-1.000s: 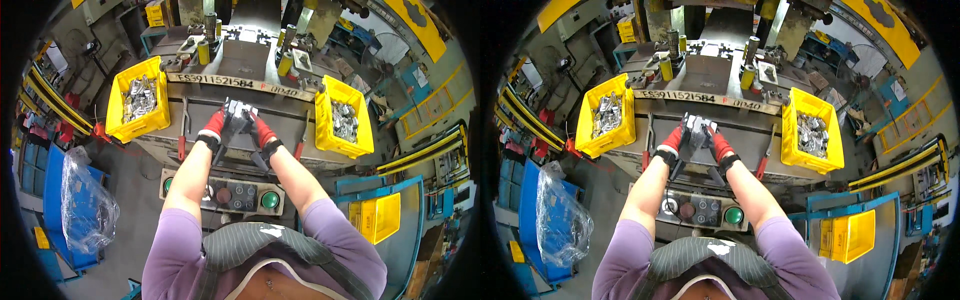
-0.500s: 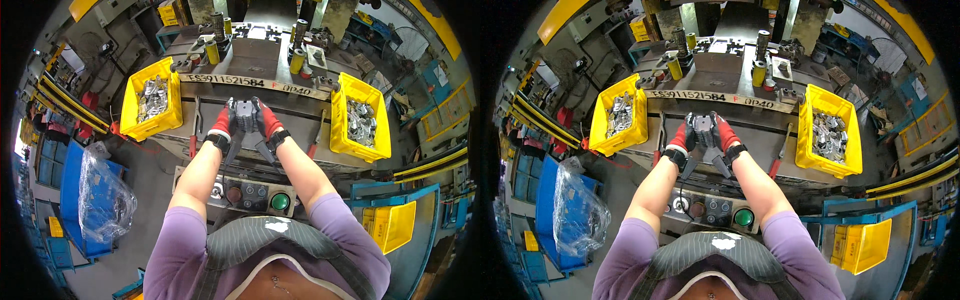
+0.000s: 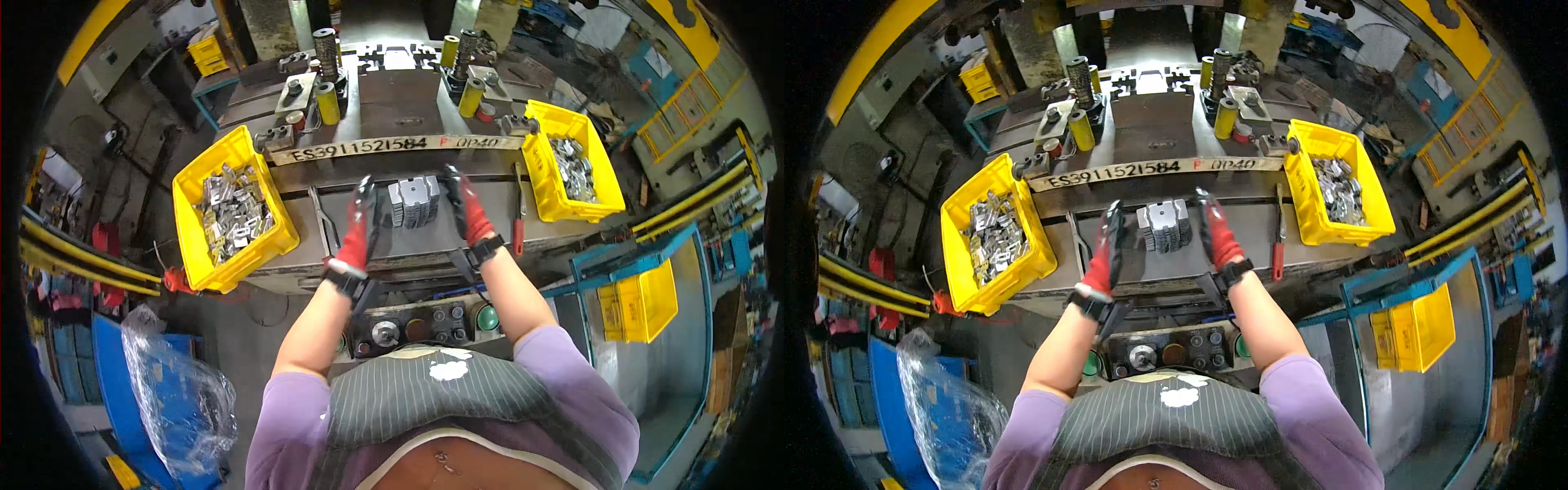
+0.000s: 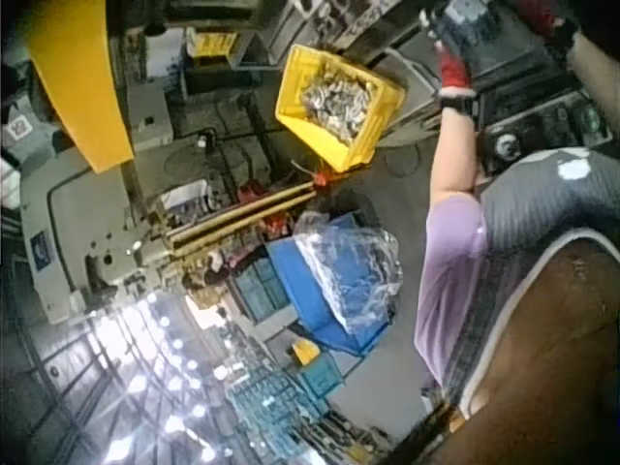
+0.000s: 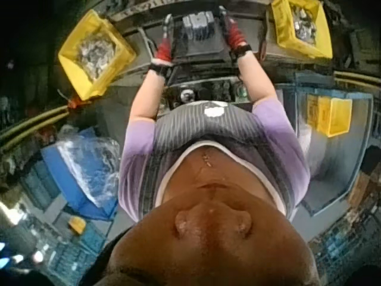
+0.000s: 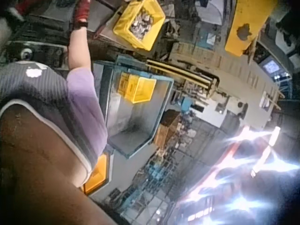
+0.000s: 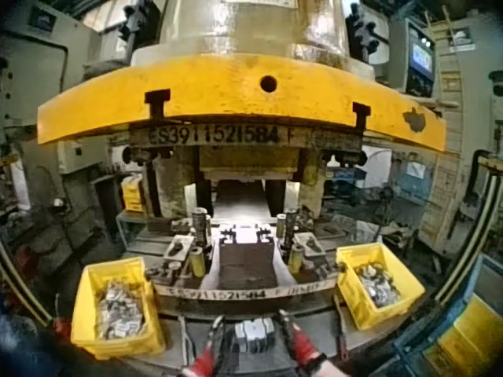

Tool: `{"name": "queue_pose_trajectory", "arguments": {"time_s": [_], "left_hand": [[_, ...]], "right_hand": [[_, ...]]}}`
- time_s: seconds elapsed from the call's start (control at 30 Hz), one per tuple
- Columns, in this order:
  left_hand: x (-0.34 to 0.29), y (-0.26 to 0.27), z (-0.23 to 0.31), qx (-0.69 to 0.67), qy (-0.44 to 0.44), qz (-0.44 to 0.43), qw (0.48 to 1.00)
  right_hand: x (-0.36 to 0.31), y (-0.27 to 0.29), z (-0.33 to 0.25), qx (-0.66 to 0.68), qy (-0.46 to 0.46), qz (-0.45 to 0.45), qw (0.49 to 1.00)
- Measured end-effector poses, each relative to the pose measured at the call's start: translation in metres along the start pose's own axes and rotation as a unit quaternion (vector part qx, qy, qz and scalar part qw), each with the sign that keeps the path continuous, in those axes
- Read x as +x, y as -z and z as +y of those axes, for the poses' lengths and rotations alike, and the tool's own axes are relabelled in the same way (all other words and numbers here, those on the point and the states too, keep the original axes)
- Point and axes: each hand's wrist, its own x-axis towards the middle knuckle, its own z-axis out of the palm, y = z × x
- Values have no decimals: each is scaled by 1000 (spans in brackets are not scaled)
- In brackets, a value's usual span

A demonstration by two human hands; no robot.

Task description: Operating an industrial metal stamping press to manufacture components, including using tongs to load and unload parts and pressing the machine's safety buttons.

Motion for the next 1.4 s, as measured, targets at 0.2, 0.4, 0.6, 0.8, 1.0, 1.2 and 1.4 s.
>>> {"name": "queue_pose_trajectory", "arguments": {"time_s": [0.2, 0.4, 0.6, 0.8, 1.0, 1.2, 1.4], "left_hand": [[-132, 21, 78, 646, -267, 72, 712], [-153, 48, 49, 794, -191, 126, 563], [-106, 39, 40, 799, -109, 161, 569], [-89, 114, 84, -123, 154, -201, 960], [-152, 13, 61, 106, -69, 44, 991], [-164, 28, 51, 143, -46, 74, 986], [-178, 6, 69, 205, -57, 65, 975]], "right_hand": [[-102, 36, -71, -702, 67, 272, 655], [-122, 105, -67, -827, -58, 263, 494], [-108, 140, -88, -780, -136, 238, 562], [-118, 146, -97, -134, -117, 160, 971], [-188, 41, -91, -197, -7, 97, 976], [-205, -32, -74, -246, -10, -9, 969], [-190, -45, -82, -361, -36, -56, 930]]}}
